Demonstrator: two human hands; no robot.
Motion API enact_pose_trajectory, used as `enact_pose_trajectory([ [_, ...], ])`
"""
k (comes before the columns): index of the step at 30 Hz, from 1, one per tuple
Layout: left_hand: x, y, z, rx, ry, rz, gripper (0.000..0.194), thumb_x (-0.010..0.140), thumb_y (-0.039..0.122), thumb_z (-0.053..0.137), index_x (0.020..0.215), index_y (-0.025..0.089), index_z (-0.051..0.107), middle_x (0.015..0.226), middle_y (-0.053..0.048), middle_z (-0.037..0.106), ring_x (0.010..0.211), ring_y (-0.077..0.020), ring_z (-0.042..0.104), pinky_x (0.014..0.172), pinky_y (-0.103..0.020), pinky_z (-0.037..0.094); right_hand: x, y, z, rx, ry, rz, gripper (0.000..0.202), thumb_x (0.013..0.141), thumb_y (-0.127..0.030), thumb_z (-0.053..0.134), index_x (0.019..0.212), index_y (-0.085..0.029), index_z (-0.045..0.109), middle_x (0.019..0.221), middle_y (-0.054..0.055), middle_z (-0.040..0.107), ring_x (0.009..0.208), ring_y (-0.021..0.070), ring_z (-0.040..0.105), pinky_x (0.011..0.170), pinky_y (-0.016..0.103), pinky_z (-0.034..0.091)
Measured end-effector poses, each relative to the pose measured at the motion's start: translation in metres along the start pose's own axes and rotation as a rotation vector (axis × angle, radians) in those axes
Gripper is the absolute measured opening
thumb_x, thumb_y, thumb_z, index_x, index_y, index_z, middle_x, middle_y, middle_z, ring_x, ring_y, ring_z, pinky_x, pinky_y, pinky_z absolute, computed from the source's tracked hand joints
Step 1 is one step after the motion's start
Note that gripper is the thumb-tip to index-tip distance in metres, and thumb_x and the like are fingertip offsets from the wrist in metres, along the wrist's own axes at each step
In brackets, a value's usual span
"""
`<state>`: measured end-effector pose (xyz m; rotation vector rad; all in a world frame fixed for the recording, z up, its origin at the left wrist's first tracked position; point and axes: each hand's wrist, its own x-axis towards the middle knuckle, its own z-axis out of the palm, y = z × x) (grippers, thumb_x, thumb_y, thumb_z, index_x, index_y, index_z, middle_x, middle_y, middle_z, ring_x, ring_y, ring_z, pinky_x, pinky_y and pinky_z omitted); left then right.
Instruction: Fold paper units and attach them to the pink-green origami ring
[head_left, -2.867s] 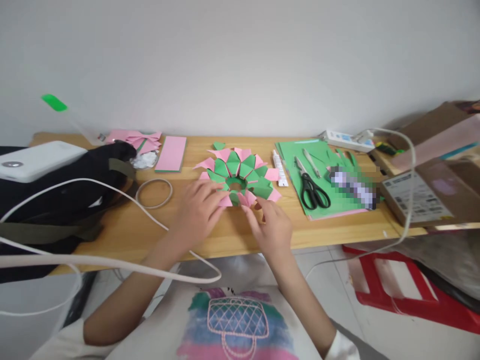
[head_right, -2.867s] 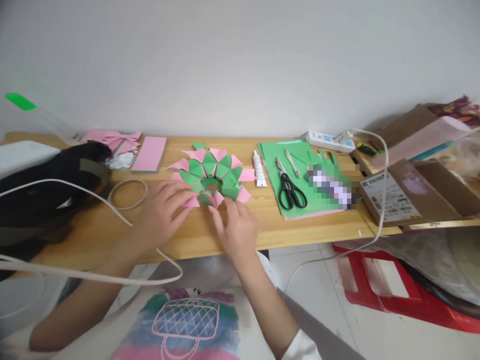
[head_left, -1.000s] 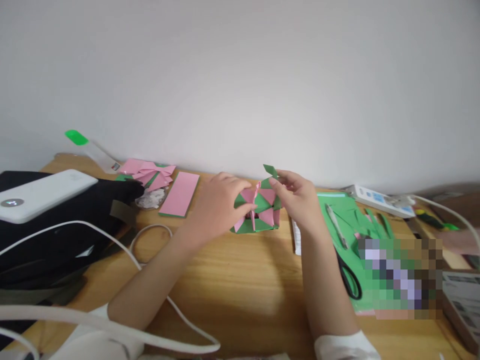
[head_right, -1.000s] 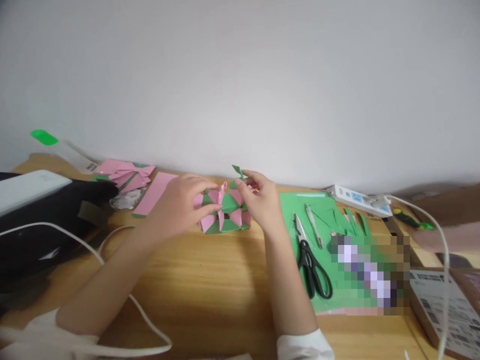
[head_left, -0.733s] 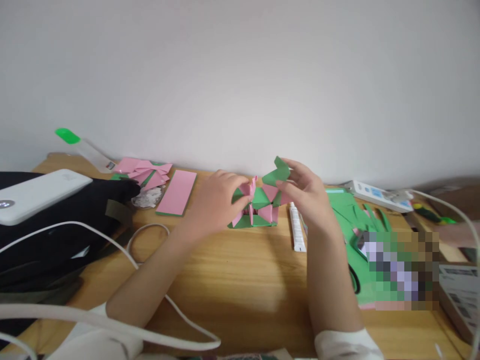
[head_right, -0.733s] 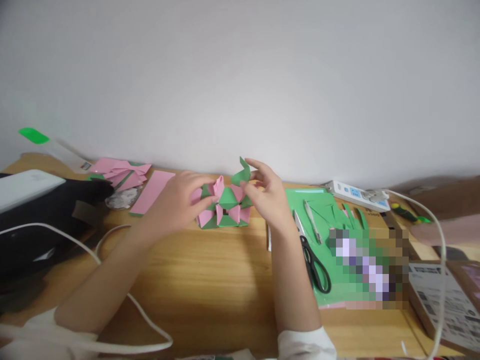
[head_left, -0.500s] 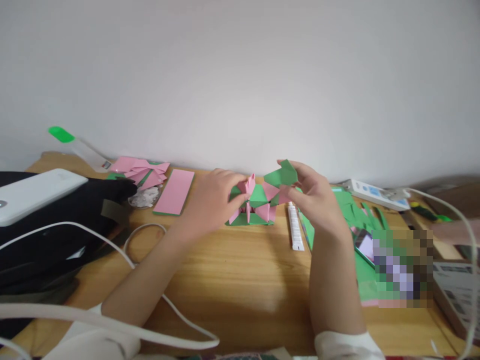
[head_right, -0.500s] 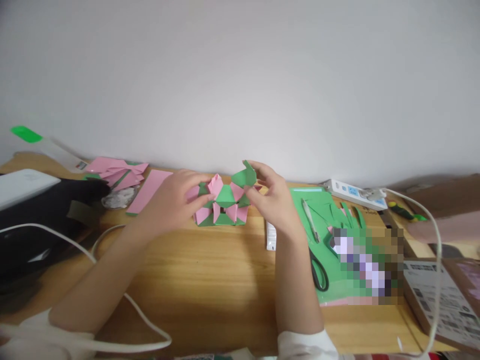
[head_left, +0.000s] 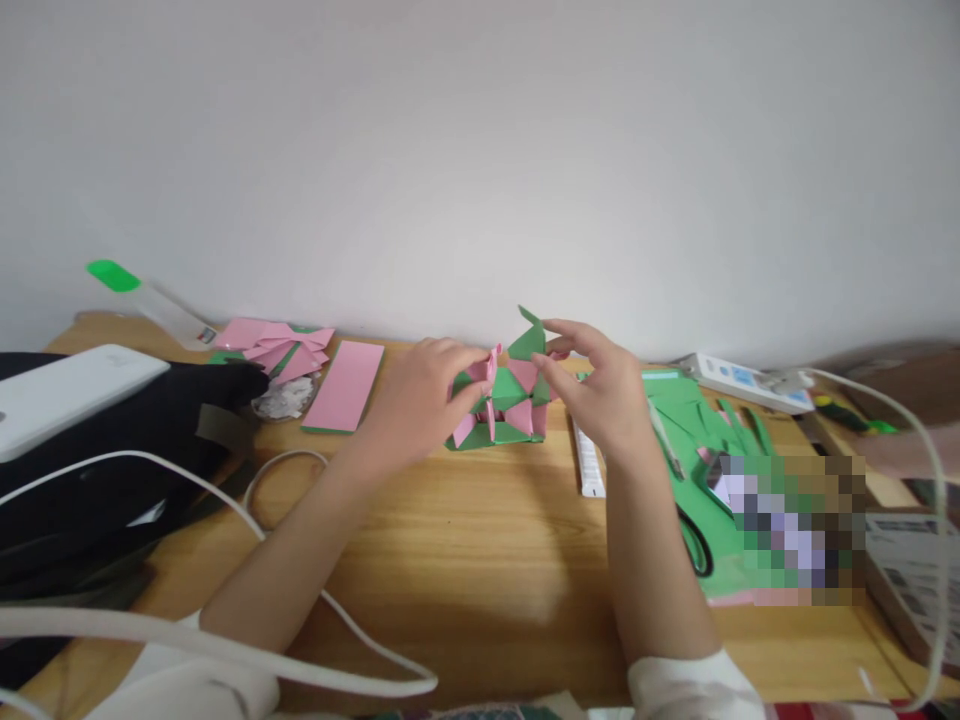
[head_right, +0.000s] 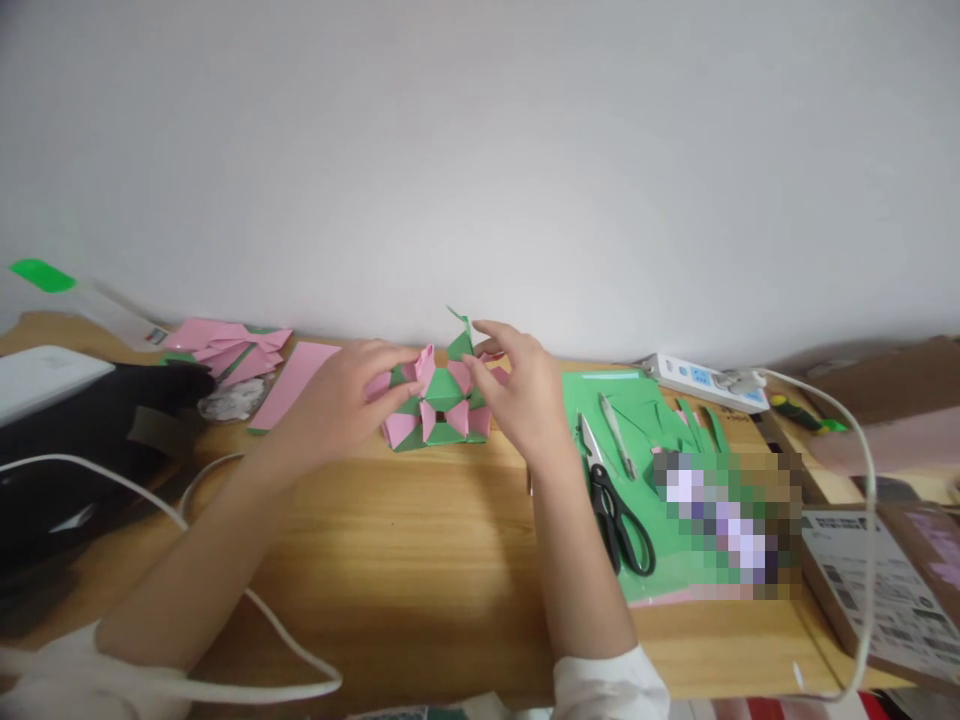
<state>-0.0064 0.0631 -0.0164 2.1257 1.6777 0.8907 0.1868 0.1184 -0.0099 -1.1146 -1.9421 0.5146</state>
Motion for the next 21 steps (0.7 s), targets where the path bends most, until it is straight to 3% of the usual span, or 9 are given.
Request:
enact_pose_trajectory([
  [6, 0.0009, -0.0022, 0.004, -0.013, 0.008, -0.032, 0.022, 0.089, 0.029, 0.055, 0.108, 0.022, 0.065, 0.105, -0.003, 0.07, 0.1, -0.0234, 0.063, 0.088, -0.038, 0.046, 0.0005, 0.0024, 0.0074, -0.106, -0.064, -0.093, 0.023, 0.081, -0.022, 0.062, 0.103, -0.023, 0.072, 0.086, 0.004, 0.073, 0.088, 0.0226, 0.065, 0.086, 0.04, 0.049],
  [16, 0.0021, -0.0007, 0.0043, -0.089, -0.029, -0.036, 0.028, 0.089, 0.027, 0.053, 0.114, 0.02, 0.064, 0.111, -0.005, 0.069, 0.106, -0.0225, 0.062, 0.092, -0.038, 0.047, 0.0022, 0.0056, 0.0092, -0.005, -0.142, -0.053, 0.026, 0.083, -0.022, 0.057, 0.104, -0.018, 0.073, 0.084, 0.005, 0.072, 0.082, 0.0205, 0.064, 0.08, 0.036, 0.051],
  [21, 0.0019, -0.0017, 0.0053, -0.075, -0.032, -0.039, 0.027, 0.09, 0.028, 0.053, 0.114, 0.022, 0.064, 0.108, -0.004, 0.069, 0.103, -0.0228, 0.062, 0.09, -0.038, 0.046, 0.0016, 0.0028, 0.0097, -0.075, -0.134, -0.03, 0.032, 0.08, -0.019, 0.054, 0.108, -0.019, 0.071, 0.085, 0.005, 0.072, 0.085, 0.0225, 0.064, 0.081, 0.037, 0.05],
])
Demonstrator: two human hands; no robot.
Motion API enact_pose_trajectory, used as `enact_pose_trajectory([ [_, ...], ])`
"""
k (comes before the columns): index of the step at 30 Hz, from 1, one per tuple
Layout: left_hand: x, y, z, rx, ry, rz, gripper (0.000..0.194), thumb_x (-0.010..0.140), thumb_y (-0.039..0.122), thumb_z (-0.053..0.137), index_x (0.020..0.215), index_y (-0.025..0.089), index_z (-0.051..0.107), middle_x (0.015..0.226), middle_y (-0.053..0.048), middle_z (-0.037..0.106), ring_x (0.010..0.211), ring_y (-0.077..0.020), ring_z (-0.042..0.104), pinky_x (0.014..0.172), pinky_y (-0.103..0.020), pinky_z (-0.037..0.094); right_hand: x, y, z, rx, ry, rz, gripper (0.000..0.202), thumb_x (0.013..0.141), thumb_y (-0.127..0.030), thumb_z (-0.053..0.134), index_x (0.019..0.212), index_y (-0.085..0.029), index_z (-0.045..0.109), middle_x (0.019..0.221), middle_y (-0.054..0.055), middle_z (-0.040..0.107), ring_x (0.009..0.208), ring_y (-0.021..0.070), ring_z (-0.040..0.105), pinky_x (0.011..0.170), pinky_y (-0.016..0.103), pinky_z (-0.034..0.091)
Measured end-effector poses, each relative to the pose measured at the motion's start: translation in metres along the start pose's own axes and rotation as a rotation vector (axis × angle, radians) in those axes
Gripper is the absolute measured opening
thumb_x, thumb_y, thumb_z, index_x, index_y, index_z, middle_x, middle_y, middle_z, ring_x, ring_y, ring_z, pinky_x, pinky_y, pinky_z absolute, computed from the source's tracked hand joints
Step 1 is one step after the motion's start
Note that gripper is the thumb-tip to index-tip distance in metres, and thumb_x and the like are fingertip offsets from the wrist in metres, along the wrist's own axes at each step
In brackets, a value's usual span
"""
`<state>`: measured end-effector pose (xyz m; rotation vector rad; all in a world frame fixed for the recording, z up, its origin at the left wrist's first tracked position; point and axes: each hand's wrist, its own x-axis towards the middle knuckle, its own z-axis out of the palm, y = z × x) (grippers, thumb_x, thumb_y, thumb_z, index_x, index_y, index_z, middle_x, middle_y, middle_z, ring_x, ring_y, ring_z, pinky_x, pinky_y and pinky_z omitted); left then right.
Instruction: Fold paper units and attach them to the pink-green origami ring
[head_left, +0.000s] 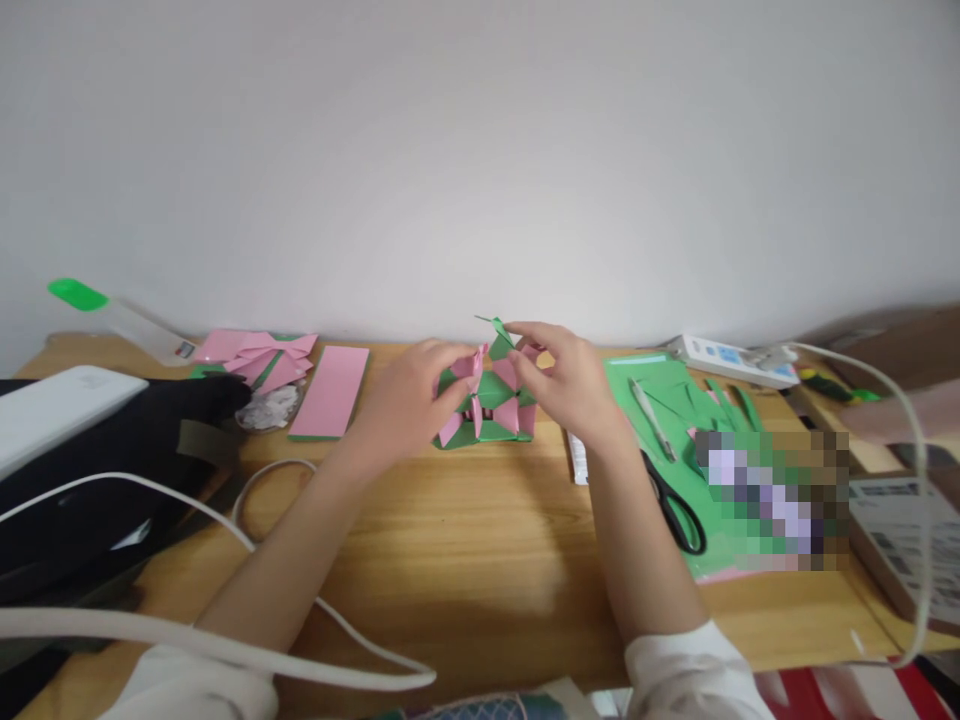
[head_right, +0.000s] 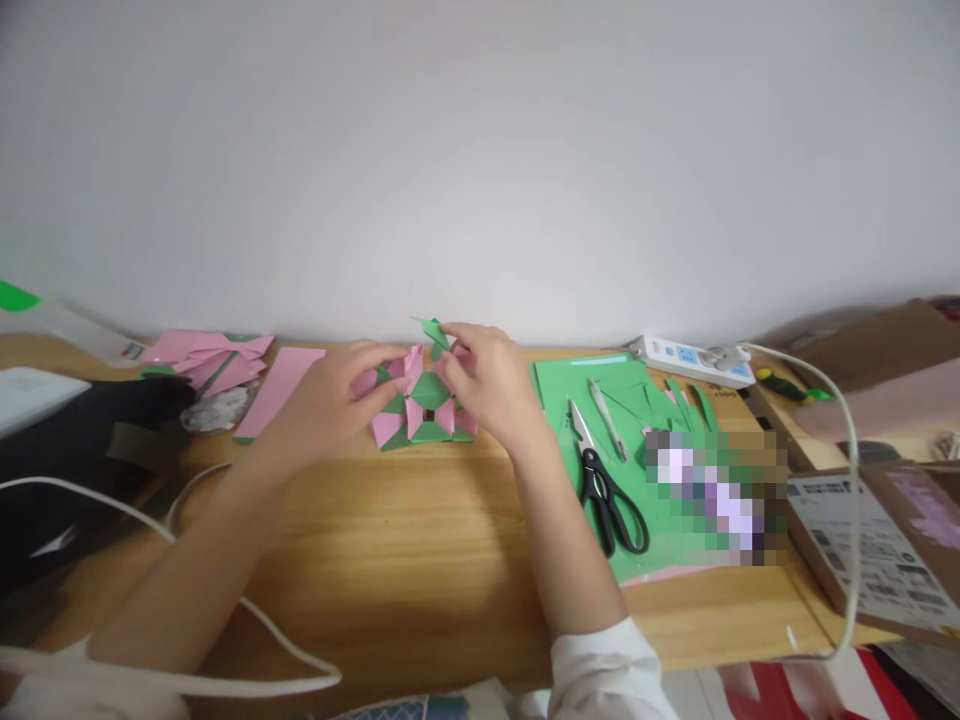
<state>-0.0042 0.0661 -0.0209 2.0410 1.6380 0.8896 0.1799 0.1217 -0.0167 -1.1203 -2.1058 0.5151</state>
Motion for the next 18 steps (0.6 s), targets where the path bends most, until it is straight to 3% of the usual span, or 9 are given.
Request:
enact_pose_trajectory([
  [4, 0.0, 0.001, 0.0, 0.003, 0.007, 0.004, 0.025, 0.089, 0.027, 0.054, 0.111, 0.023, 0.065, 0.103, -0.003, 0.069, 0.098, -0.0218, 0.062, 0.085, -0.036, 0.046, -0.001, -0.004, 0.003, -0.14, 0.003, 0.0, 0.041, 0.078, -0.017, 0.057, 0.118, -0.015, 0.065, 0.086, 0.007, 0.073, 0.089, 0.0279, 0.062, 0.085, 0.043, 0.046],
  [10, 0.001, 0.001, 0.0, 0.025, 0.023, 0.009, 0.023, 0.089, 0.028, 0.053, 0.108, 0.023, 0.065, 0.099, -0.003, 0.069, 0.095, -0.0217, 0.062, 0.082, -0.035, 0.047, 0.001, -0.006, 0.01, -0.169, 0.033, 0.072, 0.047, 0.078, -0.019, 0.059, 0.124, -0.014, 0.059, 0.085, 0.009, 0.073, 0.091, 0.0308, 0.061, 0.085, 0.046, 0.043],
  [18, 0.0, 0.001, 0.0, 0.026, 0.038, 0.015, 0.019, 0.089, 0.025, 0.053, 0.103, 0.02, 0.064, 0.099, -0.003, 0.067, 0.095, -0.0211, 0.061, 0.083, -0.035, 0.045, -0.002, -0.013, 0.018, -0.31, 0.101, 0.083, 0.021, 0.079, -0.017, 0.06, 0.096, -0.021, 0.071, 0.087, 0.007, 0.072, 0.091, 0.0293, 0.057, 0.078, 0.04, 0.035],
])
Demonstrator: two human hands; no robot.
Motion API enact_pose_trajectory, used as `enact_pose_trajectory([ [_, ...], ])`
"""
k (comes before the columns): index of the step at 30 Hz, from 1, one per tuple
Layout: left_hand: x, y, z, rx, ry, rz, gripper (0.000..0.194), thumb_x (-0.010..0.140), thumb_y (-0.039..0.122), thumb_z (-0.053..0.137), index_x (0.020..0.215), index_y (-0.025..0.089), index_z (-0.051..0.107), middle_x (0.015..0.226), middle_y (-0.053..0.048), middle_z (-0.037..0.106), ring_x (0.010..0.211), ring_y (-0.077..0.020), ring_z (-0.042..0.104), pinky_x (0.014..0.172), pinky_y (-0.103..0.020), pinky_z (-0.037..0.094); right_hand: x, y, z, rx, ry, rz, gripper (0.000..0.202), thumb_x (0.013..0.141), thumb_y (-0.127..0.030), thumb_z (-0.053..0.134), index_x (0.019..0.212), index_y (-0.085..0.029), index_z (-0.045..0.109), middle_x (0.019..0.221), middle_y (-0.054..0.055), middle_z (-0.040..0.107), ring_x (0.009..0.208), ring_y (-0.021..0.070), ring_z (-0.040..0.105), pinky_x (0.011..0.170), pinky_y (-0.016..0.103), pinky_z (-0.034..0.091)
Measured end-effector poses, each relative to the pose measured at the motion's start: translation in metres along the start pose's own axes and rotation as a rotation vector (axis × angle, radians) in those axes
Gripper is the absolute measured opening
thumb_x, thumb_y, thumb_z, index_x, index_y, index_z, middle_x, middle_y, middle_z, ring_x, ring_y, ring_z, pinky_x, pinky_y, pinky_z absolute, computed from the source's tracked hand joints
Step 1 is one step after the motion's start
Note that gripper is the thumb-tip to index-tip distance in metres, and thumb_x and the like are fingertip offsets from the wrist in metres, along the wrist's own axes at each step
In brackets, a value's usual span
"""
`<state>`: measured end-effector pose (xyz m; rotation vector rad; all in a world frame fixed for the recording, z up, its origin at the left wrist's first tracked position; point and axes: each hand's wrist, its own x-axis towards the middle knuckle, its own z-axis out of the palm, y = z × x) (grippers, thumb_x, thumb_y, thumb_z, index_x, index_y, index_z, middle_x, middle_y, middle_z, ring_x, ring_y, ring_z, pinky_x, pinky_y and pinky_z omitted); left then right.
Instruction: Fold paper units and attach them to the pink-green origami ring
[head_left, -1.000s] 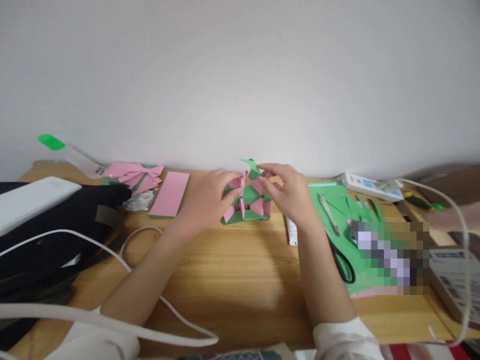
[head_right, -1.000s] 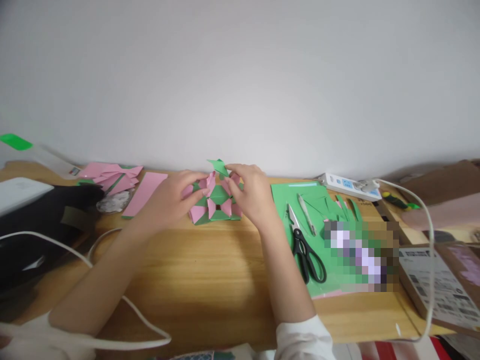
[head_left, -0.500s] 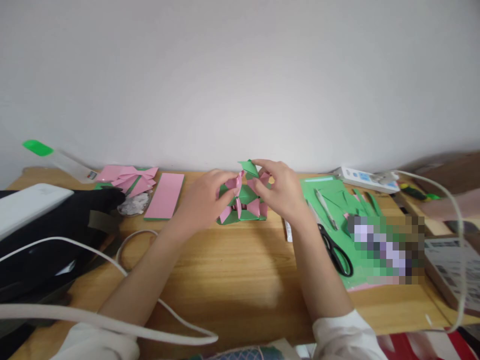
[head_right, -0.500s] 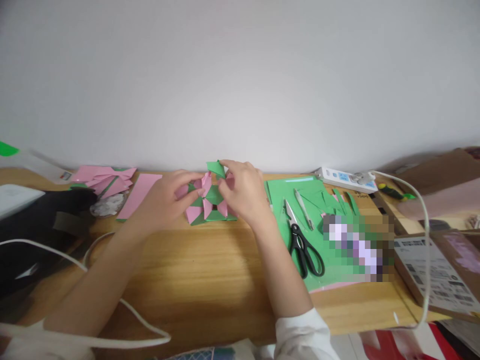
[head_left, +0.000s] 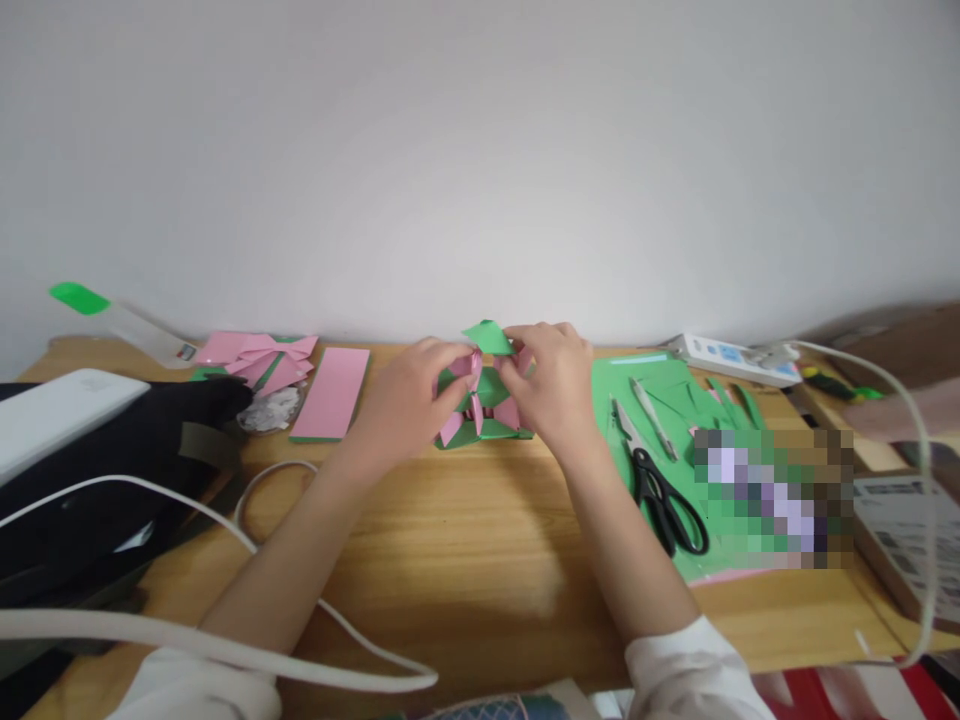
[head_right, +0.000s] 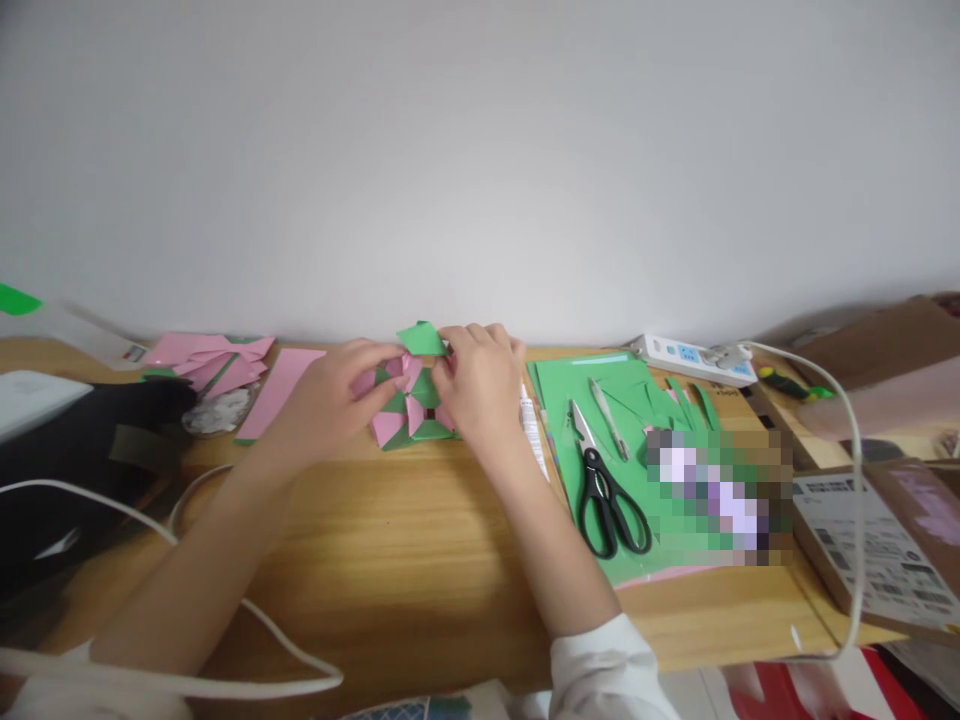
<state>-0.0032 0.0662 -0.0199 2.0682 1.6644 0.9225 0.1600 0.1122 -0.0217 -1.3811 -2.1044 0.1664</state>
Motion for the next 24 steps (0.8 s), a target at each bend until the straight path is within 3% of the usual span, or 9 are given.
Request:
enact_pose_trajectory([
  [8, 0.002, 0.002, -0.002, 0.045, -0.002, -0.01, 0.013, 0.089, 0.026, 0.053, 0.095, 0.02, 0.063, 0.092, -0.003, 0.066, 0.09, -0.0214, 0.061, 0.079, -0.034, 0.045, -0.001, 0.001, 0.001, -0.021, 0.016, -0.061, 0.027, 0.083, -0.014, 0.054, 0.099, -0.024, 0.073, 0.085, 0.006, 0.071, 0.088, 0.0273, 0.055, 0.077, 0.04, 0.033],
  [14, 0.0, -0.001, 0.001, 0.07, 0.023, 0.007, 0.019, 0.091, 0.026, 0.052, 0.104, 0.02, 0.065, 0.096, -0.003, 0.068, 0.093, -0.0217, 0.061, 0.08, -0.034, 0.046, 0.002, 0.008, 0.001, 0.131, -0.021, -0.076, 0.028, 0.084, -0.015, 0.052, 0.1, -0.025, 0.073, 0.086, 0.005, 0.071, 0.086, 0.0245, 0.057, 0.079, 0.038, 0.038],
  [16, 0.0, -0.002, 0.002, 0.061, 0.038, 0.007, 0.025, 0.091, 0.025, 0.053, 0.113, 0.021, 0.064, 0.101, -0.004, 0.068, 0.096, -0.0215, 0.061, 0.083, -0.034, 0.046, 0.003, 0.011, 0.002, 0.196, -0.013, -0.087, 0.023, 0.086, -0.018, 0.052, 0.093, -0.024, 0.072, 0.08, 0.004, 0.068, 0.082, 0.0225, 0.057, 0.079, 0.036, 0.039],
  [18, 0.0, -0.001, 0.002, 0.052, 0.039, 0.004, 0.03, 0.091, 0.025, 0.053, 0.119, 0.021, 0.061, 0.105, -0.004, 0.068, 0.1, -0.0214, 0.061, 0.088, -0.035, 0.046, 0.005, 0.014, 0.002, 0.253, 0.007, -0.107, 0.023, 0.089, -0.024, 0.05, 0.071, -0.022, 0.065, 0.067, 0.002, 0.061, 0.073, 0.0196, 0.054, 0.074, 0.034, 0.039],
  [20, 0.001, -0.001, 0.001, 0.053, 0.025, -0.002, 0.031, 0.091, 0.025, 0.053, 0.12, 0.02, 0.062, 0.106, -0.004, 0.068, 0.1, -0.0216, 0.061, 0.089, -0.035, 0.046, 0.007, 0.017, 0.001, 0.319, 0.009, -0.119, 0.038, 0.091, -0.031, 0.048, 0.054, -0.022, 0.046, 0.057, -0.001, 0.049, 0.064, 0.0164, 0.048, 0.068, 0.031, 0.037],
  [22, 0.001, 0.0, 0.0, 0.06, 0.009, -0.006, 0.029, 0.091, 0.025, 0.052, 0.118, 0.02, 0.063, 0.105, -0.004, 0.068, 0.1, -0.0218, 0.061, 0.088, -0.035, 0.046, 0.009, 0.019, -0.002, 0.397, -0.007, -0.102, 0.044, 0.09, -0.034, 0.049, 0.051, -0.022, 0.033, 0.054, -0.003, 0.04, 0.059, 0.0144, 0.043, 0.064, 0.03, 0.036],
  [24, 0.0, 0.0, 0.0, 0.066, 0.01, -0.001, 0.028, 0.091, 0.025, 0.053, 0.117, 0.021, 0.063, 0.103, -0.004, 0.068, 0.099, -0.0219, 0.061, 0.087, -0.035, 0.047, 0.01, 0.02, -0.005, 0.475, -0.03, -0.061, 0.041, 0.086, -0.032, 0.052, 0.052, -0.022, 0.032, 0.055, -0.003, 0.039, 0.06, 0.0136, 0.043, 0.063, 0.029, 0.037],
])
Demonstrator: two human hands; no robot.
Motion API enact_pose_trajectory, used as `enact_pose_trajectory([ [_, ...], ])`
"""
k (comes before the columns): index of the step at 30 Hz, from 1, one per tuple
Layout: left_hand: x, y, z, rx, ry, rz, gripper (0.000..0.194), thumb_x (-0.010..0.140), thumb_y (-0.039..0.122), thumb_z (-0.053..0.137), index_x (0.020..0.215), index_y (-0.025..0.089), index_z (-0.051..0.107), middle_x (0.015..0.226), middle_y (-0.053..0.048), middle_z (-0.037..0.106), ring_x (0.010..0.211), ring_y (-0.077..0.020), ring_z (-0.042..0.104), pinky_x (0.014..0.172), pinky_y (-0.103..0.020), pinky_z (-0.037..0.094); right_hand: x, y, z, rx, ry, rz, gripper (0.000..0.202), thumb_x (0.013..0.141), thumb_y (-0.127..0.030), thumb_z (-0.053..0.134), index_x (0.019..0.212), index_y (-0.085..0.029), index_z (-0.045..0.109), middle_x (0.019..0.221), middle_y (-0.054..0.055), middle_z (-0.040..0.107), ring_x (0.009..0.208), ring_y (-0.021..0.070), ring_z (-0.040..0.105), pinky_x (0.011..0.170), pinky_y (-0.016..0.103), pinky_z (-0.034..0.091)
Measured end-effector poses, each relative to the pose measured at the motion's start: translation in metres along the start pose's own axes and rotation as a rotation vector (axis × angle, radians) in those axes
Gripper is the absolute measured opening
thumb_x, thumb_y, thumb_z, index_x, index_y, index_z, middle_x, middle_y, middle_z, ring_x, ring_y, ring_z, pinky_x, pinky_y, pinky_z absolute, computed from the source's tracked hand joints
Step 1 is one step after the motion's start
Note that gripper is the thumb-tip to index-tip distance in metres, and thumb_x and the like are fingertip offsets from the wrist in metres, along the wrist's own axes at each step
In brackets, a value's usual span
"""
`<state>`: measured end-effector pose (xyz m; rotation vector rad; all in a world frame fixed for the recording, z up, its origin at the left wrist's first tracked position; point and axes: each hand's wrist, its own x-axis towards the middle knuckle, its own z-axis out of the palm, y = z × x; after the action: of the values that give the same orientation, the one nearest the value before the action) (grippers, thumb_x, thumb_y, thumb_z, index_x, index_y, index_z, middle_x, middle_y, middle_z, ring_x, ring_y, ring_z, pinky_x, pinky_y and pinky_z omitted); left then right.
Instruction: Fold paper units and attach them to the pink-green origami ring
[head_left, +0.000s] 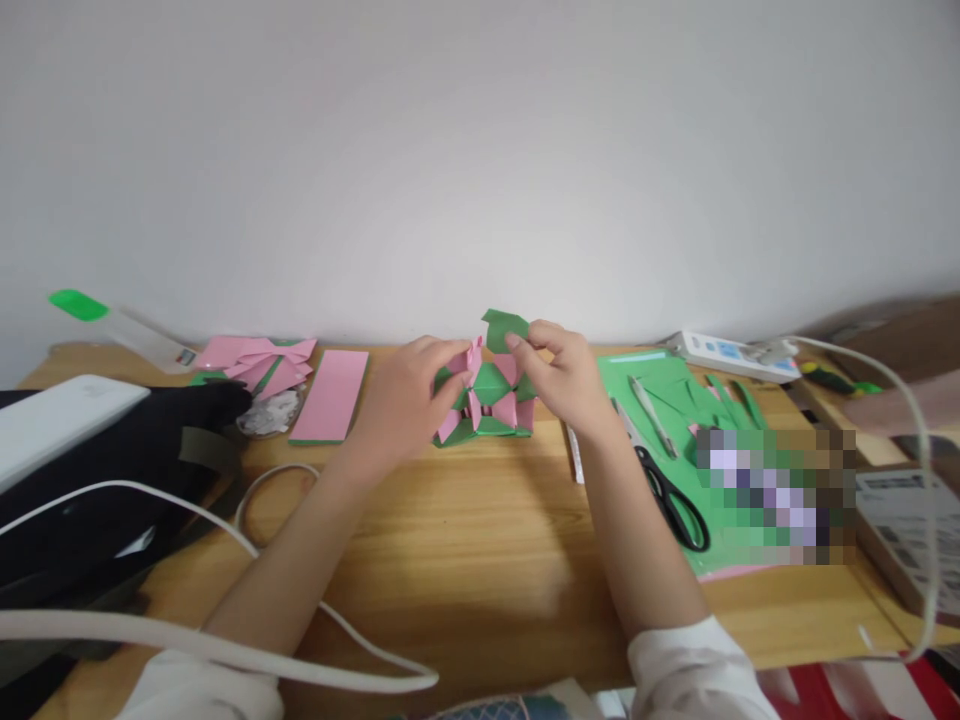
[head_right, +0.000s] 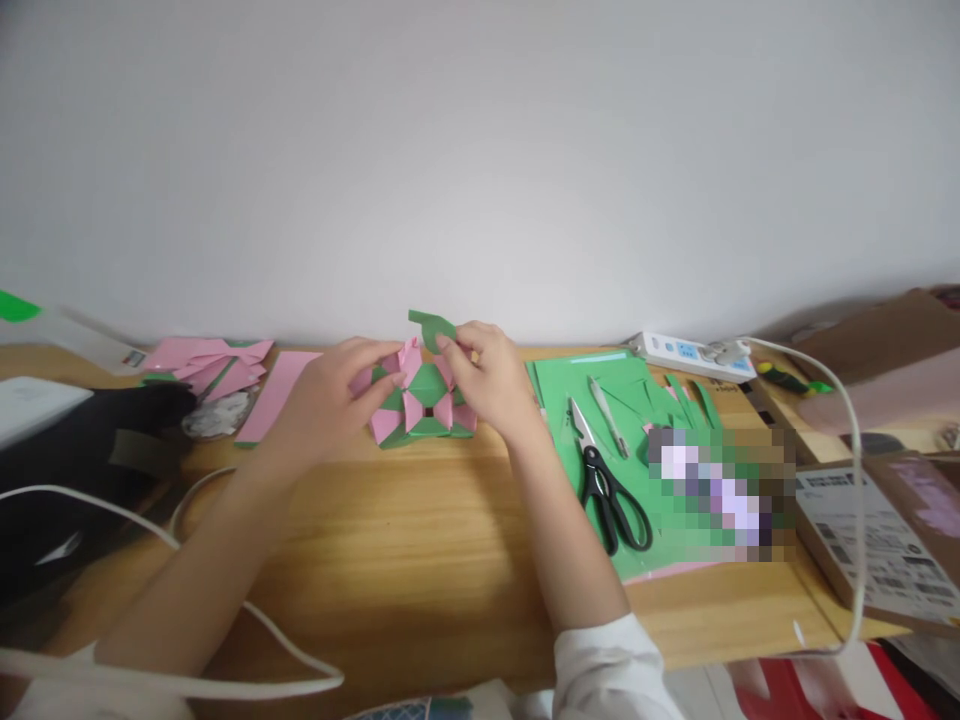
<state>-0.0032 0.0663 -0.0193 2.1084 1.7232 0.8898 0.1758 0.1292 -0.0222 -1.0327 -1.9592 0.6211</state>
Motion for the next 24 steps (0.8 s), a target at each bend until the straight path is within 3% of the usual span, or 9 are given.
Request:
enact_pose_trajectory([
  [5, 0.0, -0.002, 0.0, -0.028, 0.003, 0.03, 0.026, 0.091, 0.024, 0.053, 0.113, 0.021, 0.065, 0.102, -0.004, 0.068, 0.097, -0.0214, 0.061, 0.085, -0.035, 0.046, 0.0, -0.001, -0.006, 0.181, -0.047, 0.091, 0.017, 0.08, -0.027, 0.054, 0.066, -0.02, 0.06, 0.065, -0.001, 0.058, 0.066, 0.0147, 0.053, 0.067, 0.03, 0.044],
  [8, 0.0, -0.002, 0.002, -0.045, 0.014, 0.05, 0.025, 0.091, 0.022, 0.054, 0.113, 0.021, 0.065, 0.104, -0.004, 0.069, 0.099, -0.0214, 0.061, 0.086, -0.035, 0.046, 0.0, -0.001, -0.007, 0.251, -0.049, 0.107, 0.017, 0.078, -0.025, 0.054, 0.082, -0.019, 0.069, 0.077, 0.001, 0.066, 0.073, 0.016, 0.059, 0.07, 0.031, 0.048],
  [14, 0.0, 0.0, 0.002, -0.047, 0.009, 0.053, 0.025, 0.09, 0.02, 0.056, 0.113, 0.02, 0.066, 0.108, -0.005, 0.07, 0.101, -0.0218, 0.062, 0.087, -0.036, 0.047, 0.001, 0.0, -0.007, 0.313, -0.041, 0.096, 0.018, 0.075, -0.023, 0.058, 0.086, -0.019, 0.071, 0.085, 0.002, 0.071, 0.078, 0.0162, 0.062, 0.074, 0.031, 0.049],
  [19, -0.001, 0.001, 0.002, -0.043, -0.003, 0.06, 0.027, 0.091, 0.021, 0.056, 0.116, 0.019, 0.066, 0.11, -0.006, 0.07, 0.102, -0.0231, 0.062, 0.089, -0.039, 0.048, -0.001, -0.002, -0.009, 0.432, -0.095, 0.199, 0.018, 0.079, -0.035, 0.061, 0.071, -0.02, 0.065, 0.065, -0.001, 0.061, 0.062, 0.0135, 0.056, 0.061, 0.028, 0.046],
  [24, -0.001, 0.002, 0.002, -0.071, 0.0, 0.071, 0.028, 0.09, 0.018, 0.058, 0.117, 0.017, 0.066, 0.111, -0.007, 0.071, 0.105, -0.0225, 0.062, 0.095, -0.039, 0.048, -0.003, -0.003, -0.012, 0.499, -0.113, 0.301, 0.024, 0.079, -0.042, 0.065, 0.07, -0.019, 0.063, 0.065, 0.0, 0.061, 0.06, 0.0138, 0.056, 0.054, 0.026, 0.045],
])
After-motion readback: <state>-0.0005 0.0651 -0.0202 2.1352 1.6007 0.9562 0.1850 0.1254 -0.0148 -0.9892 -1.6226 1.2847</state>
